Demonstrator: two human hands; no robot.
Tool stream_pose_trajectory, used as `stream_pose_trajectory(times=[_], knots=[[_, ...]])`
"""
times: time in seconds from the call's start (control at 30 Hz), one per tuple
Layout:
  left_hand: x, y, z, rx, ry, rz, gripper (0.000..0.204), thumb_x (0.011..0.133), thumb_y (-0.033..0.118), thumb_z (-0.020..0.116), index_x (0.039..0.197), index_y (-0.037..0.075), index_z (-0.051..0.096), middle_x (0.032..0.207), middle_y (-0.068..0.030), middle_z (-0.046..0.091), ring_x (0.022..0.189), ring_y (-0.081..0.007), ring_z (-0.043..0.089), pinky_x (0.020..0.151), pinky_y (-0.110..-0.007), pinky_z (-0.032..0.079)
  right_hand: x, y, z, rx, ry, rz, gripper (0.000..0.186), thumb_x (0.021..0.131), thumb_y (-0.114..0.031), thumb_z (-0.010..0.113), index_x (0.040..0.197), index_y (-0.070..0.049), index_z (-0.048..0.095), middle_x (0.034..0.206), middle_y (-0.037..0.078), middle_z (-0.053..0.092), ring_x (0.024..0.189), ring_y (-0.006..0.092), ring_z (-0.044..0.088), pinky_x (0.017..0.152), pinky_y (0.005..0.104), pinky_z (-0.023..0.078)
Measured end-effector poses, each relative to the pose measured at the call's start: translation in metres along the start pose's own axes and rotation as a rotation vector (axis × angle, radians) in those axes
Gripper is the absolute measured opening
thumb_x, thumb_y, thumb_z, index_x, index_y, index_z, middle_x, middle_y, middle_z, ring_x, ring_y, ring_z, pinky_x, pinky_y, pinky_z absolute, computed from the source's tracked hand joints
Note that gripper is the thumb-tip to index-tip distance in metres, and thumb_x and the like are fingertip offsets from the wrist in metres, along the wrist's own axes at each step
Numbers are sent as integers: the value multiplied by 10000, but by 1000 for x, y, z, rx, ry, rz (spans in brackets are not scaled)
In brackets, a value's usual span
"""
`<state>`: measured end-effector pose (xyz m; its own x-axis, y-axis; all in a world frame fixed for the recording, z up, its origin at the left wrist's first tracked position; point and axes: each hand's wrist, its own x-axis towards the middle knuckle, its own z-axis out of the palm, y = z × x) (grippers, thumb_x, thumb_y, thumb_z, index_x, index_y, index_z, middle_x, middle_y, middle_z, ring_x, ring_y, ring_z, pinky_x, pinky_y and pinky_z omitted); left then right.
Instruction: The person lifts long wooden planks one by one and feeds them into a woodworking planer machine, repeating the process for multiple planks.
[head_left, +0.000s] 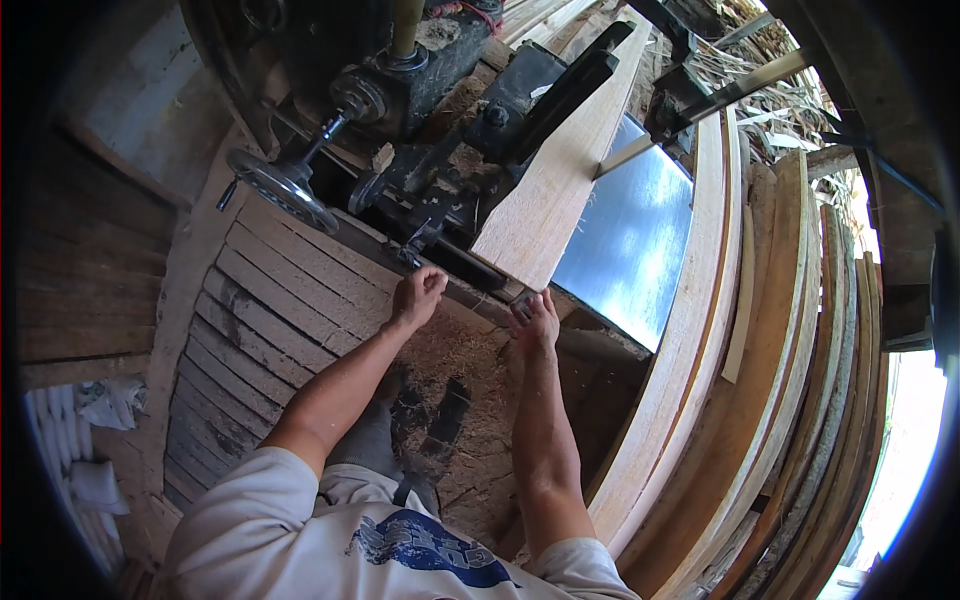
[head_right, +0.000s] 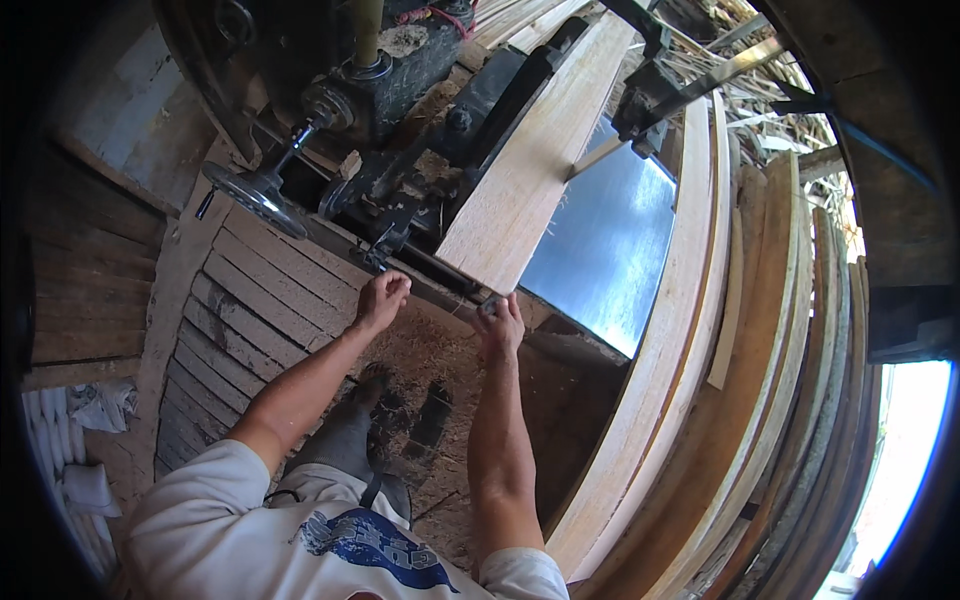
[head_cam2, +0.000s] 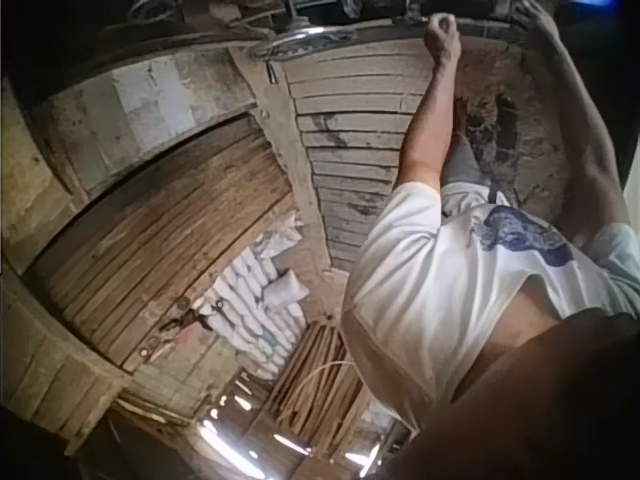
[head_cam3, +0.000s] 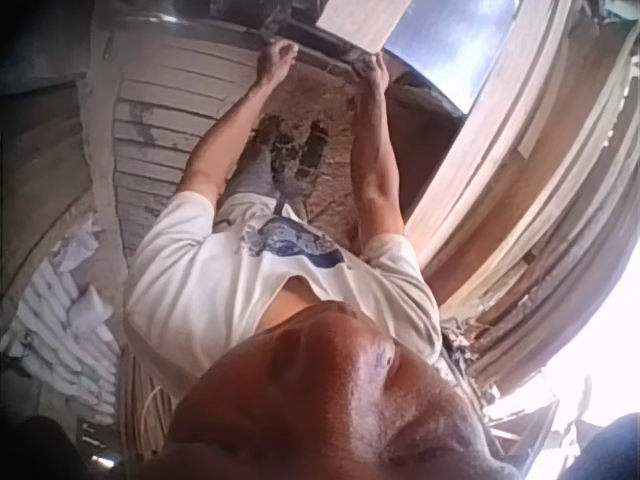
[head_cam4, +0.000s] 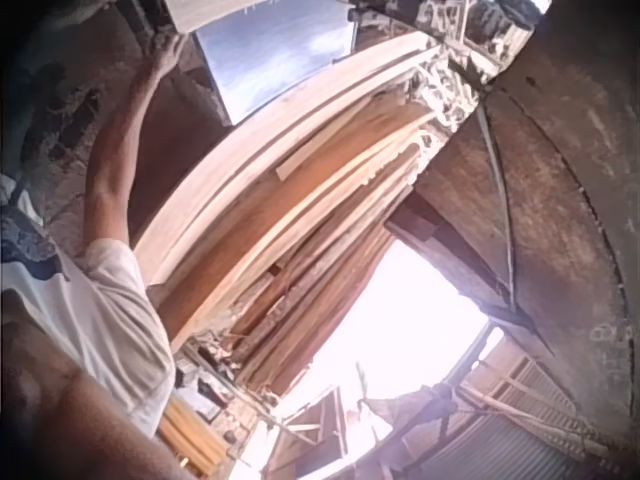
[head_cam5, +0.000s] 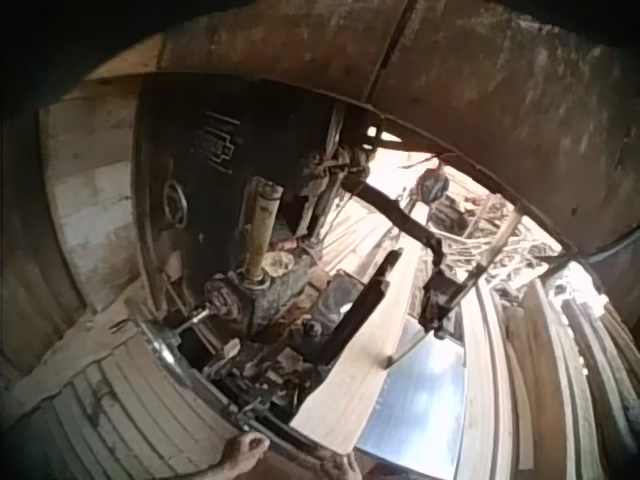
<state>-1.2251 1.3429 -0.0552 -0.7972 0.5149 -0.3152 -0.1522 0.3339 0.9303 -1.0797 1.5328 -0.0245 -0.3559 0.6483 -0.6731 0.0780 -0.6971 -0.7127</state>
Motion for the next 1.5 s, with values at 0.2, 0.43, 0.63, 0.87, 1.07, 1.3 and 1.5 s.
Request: stream_pose_trajectory(times=[0.2,0.43,0.63,0.87,1.07,1.3,1.5], knots=[[102,48,39,665,290,318,386,841,300,669,1108,51,543,958,-170,652,918,-373,619,773,-455,487,-11,4,-8,-306,-482,331,532,974,-262,480,1470,-231,293,1437,82,384,1258,354,431,1026,503,363],[127,29,46,561,274,368,207,876,274,609,860,75,556,816,-174,636,778,-407,612,658,-490,477,-163,257,-178,-439,-163,691,458,933,-325,564,1373,-236,475,1303,43,551,1043,243,594,886,453,446],[-54,-32,48,130,-31,26,291,917,243,570,712,39,545,562,-53,594,493,-148,587,471,-303,454,-338,346,-317,-234,350,837,290,894,-315,607,1081,-96,643,977,82,662,785,228,643,642,416,528],[-388,-92,92,340,-1607,-821,742,856,338,681,1422,42,304,1194,-141,593,1059,-189,582,793,-334,511,-392,332,-325,293,435,377,517,938,-509,470,1216,-79,540,948,88,644,750,216,646,579,370,508],[-427,-95,122,858,-1665,179,473,795,305,719,1149,12,607,1011,-110,682,908,-177,647,796,-320,509,-521,475,-392,318,957,340,378,945,-420,503,915,-50,574,749,75,619,551,160,601,406,274,452],[-390,-147,75,1055,-1075,-344,292,842,328,676,988,78,634,800,-22,622,623,-128,559,542,-304,450,-710,588,-512,917,1494,165,409,937,-450,500,1095,-75,542,800,45,581,590,160,567,490,290,473],[-423,-167,66,1821,-1169,-206,412,809,396,678,1013,38,673,907,-92,676,713,-238,639,608,-383,527,-718,533,-627,908,1484,-74,433,929,-444,521,1132,-62,545,852,60,588,636,161,576,521,280,479]])
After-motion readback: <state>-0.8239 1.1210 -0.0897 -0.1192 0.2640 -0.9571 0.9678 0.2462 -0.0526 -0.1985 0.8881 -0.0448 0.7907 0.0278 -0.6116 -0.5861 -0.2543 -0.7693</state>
